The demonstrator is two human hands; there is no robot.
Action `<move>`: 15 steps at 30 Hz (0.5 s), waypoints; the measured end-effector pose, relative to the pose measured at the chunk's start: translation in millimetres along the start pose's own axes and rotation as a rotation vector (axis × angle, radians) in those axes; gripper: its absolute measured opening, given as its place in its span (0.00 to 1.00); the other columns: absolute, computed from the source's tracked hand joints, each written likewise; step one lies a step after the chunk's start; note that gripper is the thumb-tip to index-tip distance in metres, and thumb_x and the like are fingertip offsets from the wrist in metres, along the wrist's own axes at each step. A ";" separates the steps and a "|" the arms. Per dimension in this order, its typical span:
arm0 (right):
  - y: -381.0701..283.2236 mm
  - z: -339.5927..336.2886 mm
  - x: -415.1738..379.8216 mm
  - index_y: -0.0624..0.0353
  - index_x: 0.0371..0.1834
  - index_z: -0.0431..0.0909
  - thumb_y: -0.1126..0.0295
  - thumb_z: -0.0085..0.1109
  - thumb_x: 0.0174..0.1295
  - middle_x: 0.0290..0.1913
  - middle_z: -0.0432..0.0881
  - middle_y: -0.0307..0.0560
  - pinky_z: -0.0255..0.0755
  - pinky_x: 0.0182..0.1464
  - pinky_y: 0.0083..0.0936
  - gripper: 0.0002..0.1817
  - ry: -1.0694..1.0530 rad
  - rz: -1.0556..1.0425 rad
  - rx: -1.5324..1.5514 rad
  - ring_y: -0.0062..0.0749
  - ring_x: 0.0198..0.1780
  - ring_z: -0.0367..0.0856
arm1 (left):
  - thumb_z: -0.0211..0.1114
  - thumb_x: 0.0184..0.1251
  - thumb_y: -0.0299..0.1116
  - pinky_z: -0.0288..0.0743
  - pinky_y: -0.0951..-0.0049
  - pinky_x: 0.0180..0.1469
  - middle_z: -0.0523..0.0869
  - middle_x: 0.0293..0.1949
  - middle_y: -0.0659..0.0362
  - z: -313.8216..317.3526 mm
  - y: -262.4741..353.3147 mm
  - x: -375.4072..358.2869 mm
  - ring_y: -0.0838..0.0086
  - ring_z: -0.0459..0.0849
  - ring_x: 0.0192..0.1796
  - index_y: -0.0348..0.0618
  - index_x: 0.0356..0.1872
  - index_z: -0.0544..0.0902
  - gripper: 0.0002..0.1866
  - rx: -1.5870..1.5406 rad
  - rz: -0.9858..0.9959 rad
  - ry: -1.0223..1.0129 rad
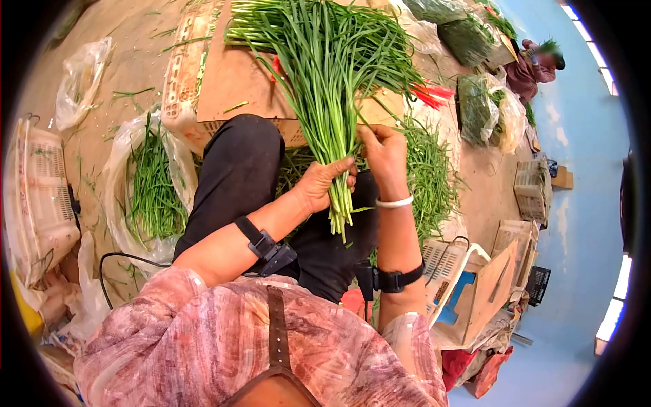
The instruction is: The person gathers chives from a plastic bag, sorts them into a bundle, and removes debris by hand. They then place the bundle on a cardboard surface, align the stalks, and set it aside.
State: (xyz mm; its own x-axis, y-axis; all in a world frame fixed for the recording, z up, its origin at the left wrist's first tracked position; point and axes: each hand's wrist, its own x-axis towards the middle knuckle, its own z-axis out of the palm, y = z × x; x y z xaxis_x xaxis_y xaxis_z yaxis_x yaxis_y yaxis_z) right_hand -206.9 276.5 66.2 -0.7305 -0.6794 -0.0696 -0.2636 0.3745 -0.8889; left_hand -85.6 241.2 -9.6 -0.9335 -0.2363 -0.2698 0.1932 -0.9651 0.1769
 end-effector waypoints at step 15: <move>-64.0 18.6 -146.5 0.62 0.28 0.76 0.76 0.58 0.55 0.26 0.76 0.48 0.71 0.32 0.28 0.02 -0.735 -0.524 0.196 0.41 0.28 0.76 | 0.58 0.60 0.26 0.72 0.73 0.32 0.78 0.28 0.59 -5.8 8.6 5.7 0.77 0.74 0.24 0.37 0.47 0.74 0.13 -0.073 -0.109 0.069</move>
State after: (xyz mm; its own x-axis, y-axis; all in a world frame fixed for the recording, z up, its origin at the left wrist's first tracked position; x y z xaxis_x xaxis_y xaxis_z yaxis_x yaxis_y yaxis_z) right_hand -71.3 340.3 124.8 0.0538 -0.9868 0.1528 -0.2874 -0.1618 -0.9441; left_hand -87.5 230.9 -15.0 -0.9276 -0.1342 -0.3487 0.1154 -0.9905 0.0743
